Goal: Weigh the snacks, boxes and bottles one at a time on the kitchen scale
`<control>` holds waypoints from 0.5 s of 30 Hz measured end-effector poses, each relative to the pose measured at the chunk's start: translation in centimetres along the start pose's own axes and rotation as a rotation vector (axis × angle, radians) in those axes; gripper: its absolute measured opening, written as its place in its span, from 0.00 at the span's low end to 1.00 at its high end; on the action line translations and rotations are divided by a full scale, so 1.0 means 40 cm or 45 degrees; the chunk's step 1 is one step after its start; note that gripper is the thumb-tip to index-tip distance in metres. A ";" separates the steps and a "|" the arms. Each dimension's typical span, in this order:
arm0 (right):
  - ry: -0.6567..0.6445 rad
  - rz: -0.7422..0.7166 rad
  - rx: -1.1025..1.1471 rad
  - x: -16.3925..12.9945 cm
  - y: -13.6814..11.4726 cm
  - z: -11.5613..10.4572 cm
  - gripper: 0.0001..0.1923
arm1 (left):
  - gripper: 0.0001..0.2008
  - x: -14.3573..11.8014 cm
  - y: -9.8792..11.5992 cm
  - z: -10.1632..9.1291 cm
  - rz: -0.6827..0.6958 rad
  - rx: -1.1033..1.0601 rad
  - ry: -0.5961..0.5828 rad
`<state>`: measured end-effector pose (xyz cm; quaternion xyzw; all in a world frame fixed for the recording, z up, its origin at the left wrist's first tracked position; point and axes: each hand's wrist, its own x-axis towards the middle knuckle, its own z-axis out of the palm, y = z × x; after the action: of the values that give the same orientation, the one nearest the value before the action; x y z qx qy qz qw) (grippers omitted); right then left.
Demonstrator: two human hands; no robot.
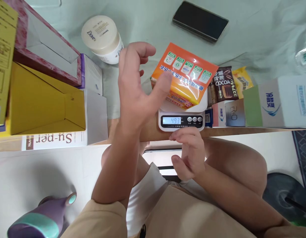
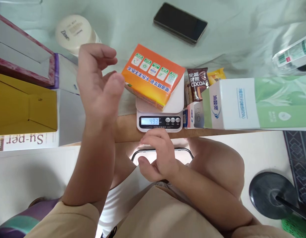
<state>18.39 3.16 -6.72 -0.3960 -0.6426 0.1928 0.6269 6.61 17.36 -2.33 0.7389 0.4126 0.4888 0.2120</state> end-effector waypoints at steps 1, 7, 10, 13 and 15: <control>-0.002 0.000 0.008 0.001 -0.002 0.000 0.22 | 0.18 0.002 0.018 -0.006 -0.042 0.037 -0.074; -0.038 -0.024 -0.036 0.016 -0.026 -0.006 0.21 | 0.30 0.011 0.080 -0.004 -0.306 0.263 -0.370; -0.019 -0.034 -0.034 0.019 -0.035 -0.009 0.20 | 0.33 0.013 0.093 0.013 -0.362 0.324 -0.373; 0.026 -0.058 -0.027 0.022 -0.040 -0.017 0.18 | 0.42 0.018 0.124 0.027 -0.438 0.438 -0.413; 0.027 -0.063 -0.031 0.026 -0.043 -0.026 0.16 | 0.52 0.023 0.149 0.034 -0.504 0.542 -0.476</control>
<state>19.04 2.62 -4.61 -0.3896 -0.6478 0.1653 0.6334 10.41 14.82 1.86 0.7489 0.5947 0.1973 0.2158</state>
